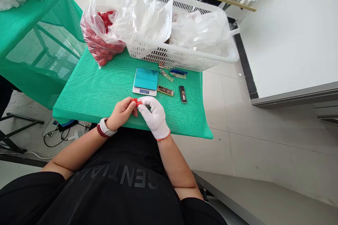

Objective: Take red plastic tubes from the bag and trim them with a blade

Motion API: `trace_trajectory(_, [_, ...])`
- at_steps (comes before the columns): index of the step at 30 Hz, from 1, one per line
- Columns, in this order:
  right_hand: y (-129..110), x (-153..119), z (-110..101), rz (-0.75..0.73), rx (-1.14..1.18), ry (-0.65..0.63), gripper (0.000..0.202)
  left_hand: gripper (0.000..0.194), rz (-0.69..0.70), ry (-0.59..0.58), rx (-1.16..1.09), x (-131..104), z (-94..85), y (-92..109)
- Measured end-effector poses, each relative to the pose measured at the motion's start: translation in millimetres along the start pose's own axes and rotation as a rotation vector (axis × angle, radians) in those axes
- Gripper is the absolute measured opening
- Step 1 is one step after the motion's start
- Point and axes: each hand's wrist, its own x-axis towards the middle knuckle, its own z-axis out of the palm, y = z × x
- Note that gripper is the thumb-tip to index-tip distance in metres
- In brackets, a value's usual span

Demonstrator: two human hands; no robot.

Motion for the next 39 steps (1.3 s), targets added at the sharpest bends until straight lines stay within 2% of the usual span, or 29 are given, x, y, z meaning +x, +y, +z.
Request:
trace_trajectory(6, [-4.2, 2.0, 1.4, -0.030, -0.039, 0.016, 0.014, 0.022, 0.066, 0.018, -0.023, 0.4, 0.9, -3.1])
trace_trajectory(17, [-2.2, 0.2, -0.6, 0.000, -0.020, -0.014, 0.014, 0.039, -0.004, 0.014, -0.037, -0.4, 0.9, -0.7])
trace_trajectory(30, [-1.5, 0.2, 0.0, 0.012, -0.030, -0.007, 0.016, 0.038, -0.014, 0.001, -0.026, 0.1, 0.8, -3.5])
trace_trajectory(39, [-4.2, 2.0, 1.5, -0.023, -0.035, 0.007, 0.013, 0.025, 0.049, 0.014, -0.012, -0.6, 1.0, -0.2])
